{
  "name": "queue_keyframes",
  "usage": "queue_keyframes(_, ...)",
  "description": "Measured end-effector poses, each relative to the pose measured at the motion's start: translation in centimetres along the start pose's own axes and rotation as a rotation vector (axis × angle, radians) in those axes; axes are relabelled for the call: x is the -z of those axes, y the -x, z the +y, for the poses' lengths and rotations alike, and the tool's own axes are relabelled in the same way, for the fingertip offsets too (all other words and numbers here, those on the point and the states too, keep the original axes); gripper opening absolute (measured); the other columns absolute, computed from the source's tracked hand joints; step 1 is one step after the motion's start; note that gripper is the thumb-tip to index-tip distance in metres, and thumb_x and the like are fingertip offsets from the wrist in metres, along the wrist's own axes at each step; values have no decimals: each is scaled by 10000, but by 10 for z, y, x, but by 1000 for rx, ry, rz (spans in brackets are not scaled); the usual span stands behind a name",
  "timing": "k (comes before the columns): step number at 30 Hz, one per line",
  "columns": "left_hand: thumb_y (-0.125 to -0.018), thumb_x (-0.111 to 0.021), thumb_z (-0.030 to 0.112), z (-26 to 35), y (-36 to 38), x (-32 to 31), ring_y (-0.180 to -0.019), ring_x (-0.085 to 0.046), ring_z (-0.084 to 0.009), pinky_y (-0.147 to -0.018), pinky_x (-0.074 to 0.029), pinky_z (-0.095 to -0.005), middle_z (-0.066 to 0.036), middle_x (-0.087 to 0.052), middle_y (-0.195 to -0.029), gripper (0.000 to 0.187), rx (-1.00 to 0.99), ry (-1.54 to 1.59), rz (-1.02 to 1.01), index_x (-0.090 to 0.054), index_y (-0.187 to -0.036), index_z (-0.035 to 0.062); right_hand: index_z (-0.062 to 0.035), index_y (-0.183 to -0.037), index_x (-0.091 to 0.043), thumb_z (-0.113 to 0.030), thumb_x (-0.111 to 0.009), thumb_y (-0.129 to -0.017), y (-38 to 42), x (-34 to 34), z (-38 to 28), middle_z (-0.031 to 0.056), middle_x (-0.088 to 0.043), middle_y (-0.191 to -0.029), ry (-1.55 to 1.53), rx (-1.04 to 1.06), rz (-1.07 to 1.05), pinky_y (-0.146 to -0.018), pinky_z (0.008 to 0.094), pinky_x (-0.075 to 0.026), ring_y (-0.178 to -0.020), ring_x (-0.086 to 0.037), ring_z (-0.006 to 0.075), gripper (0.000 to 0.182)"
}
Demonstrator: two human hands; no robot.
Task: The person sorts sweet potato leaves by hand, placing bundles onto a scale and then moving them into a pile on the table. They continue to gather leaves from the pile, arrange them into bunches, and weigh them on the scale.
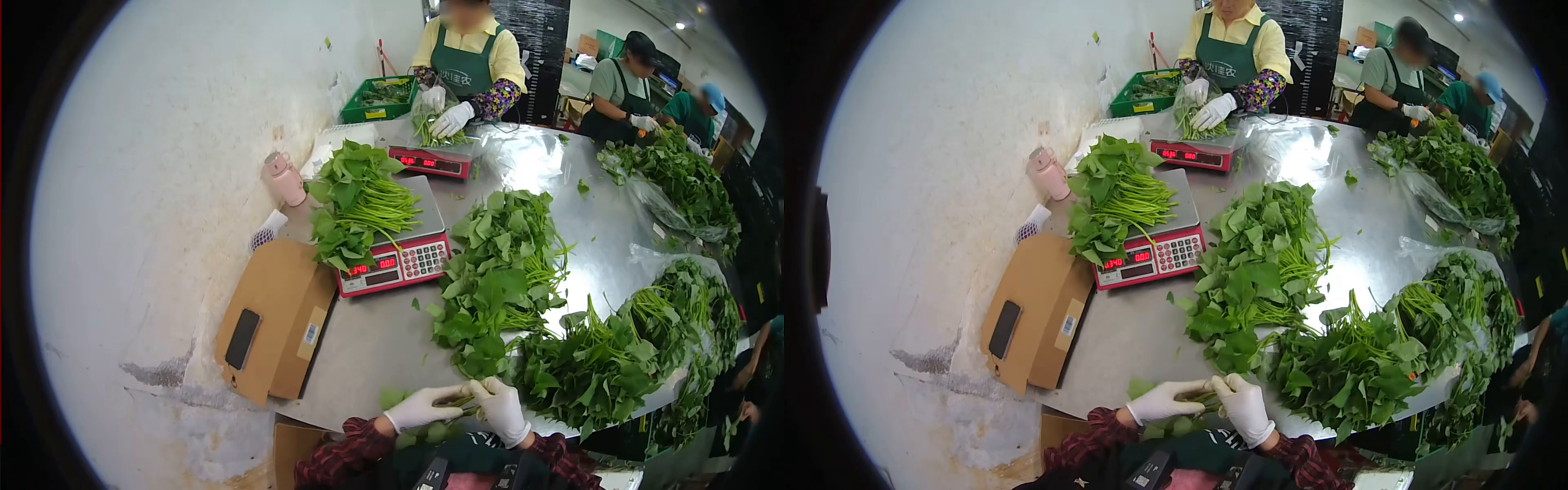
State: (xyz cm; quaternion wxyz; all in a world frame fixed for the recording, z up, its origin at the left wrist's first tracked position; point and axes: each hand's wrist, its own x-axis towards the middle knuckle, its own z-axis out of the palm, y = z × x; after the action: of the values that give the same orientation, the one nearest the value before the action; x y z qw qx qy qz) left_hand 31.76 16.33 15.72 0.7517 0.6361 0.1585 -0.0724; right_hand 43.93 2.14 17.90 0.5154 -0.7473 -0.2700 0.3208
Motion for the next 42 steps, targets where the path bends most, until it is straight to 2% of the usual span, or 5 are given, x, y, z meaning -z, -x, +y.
queue_keyframes(7,-830,-640,176,33,-7,90,-980,-599,-277,-861,-470,-361,-126,-638,-1084,299,-403,-683,543,-640,-1105,59,27,-805,-611,-368,-639,-858,-24,-14,71,158,-623,-647,174,-313,-199,-473,331,-464,-468,-570,232,400)
queue_keyframes(8,-814,-645,158,41,-6,104,-972,-596,-299,-859,-472,-373,-131,-638,-1067,280,-430,-859,627,-650,-1074,56,29,-851,-578,-429,-668,-811,-20,-17,79,191,-620,-655,847,3,-76,-494,398,-472,-509,-578,333,468)
queue_keyframes(17,-809,-629,97,117,-35,241,-988,-588,-291,-868,-454,-367,-121,-638,-1037,184,-708,-1281,933,-652,-980,33,-27,-701,-560,-333,-641,-838,-122,-41,-34,188,-579,-665,473,419,134,-550,435,-462,-623,-578,385,345)
queue_keyframes(27,-735,-626,81,111,-107,339,-1115,-515,-282,-942,-393,-408,-109,-576,-1159,354,-610,-1383,839,-625,-1089,74,-29,-789,-561,-341,-602,-846,-336,-166,-119,190,-620,-698,675,629,132,-586,432,-494,-661,-628,352,319)
queue_keyframes(42,-804,-572,86,95,-106,357,-1143,-504,-288,-948,-395,-407,-113,-558,-1216,341,-608,-1264,765,-607,-1142,91,-60,-781,-541,-211,-608,-826,-347,-149,-109,161,-601,-696,601,833,124,-572,437,-488,-664,-622,331,171)
